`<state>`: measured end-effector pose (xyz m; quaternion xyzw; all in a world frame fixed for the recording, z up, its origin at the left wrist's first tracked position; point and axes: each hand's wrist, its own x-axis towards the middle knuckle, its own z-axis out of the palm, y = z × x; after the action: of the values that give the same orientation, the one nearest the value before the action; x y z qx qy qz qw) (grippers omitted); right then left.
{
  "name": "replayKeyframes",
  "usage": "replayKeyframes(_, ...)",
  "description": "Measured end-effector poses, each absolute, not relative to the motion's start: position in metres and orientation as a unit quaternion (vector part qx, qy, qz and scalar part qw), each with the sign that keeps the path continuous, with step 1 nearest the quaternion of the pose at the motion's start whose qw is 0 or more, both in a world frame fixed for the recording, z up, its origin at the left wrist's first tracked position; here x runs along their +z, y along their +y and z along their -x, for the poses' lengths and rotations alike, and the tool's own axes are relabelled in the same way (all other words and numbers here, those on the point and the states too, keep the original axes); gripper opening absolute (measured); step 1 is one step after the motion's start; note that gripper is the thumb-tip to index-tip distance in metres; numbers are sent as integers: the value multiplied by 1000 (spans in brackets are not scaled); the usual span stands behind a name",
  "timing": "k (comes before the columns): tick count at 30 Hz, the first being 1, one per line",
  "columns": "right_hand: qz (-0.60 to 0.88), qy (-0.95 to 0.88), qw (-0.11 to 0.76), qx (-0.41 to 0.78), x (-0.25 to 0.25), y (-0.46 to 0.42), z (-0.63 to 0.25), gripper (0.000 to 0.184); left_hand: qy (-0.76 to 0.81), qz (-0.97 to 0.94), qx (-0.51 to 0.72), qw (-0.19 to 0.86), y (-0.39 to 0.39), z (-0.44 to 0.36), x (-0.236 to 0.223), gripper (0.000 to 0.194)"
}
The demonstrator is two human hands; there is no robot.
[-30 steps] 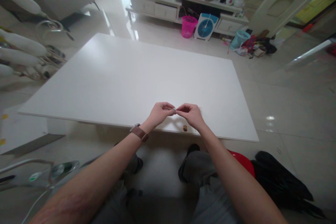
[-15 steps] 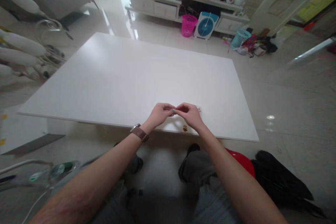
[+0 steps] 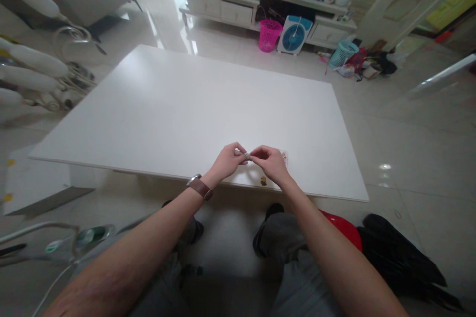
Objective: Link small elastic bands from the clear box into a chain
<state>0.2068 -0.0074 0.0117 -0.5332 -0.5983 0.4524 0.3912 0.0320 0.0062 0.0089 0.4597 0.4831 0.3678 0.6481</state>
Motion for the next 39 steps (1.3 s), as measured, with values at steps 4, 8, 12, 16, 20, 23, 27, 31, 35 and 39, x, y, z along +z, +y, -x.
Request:
replayKeyframes(4,537,-600,389,447,14,-8,-205,24,483,-476,362,639,6,-31,6,14)
replayKeyframes(8,529,-600,391,456,15,-10,-205,24,486,-494,349,631,6,-30,8,9)
replayKeyframes(12,530,-599,393,454,14,-9,-208,20,507,-522,331,601,9,-25,14,5)
replayKeyframes(16,570,-592,398,408,16,-4,-212,18,558,-617,267,486,17,-12,16,7)
replayKeyframes(20,582,-588,404,391,21,-1,-216,18,586,-695,214,359,23,1,12,11)
replayKeyframes(23,593,-592,400,371,24,0,-223,18,585,-718,207,316,24,4,7,14)
replayKeyframes(27,628,-582,399,327,26,4,-244,16,582,-739,174,293,22,6,1,17)
replayKeyframes(31,668,-558,395,294,28,11,-264,16,586,-741,151,290,21,6,-5,17)
replayKeyframes(35,683,-550,390,282,30,14,-270,14,590,-735,155,297,21,3,-11,16)
replayKeyframes(39,697,-554,367,271,32,13,-268,11,600,-725,151,301,19,-2,-15,17)
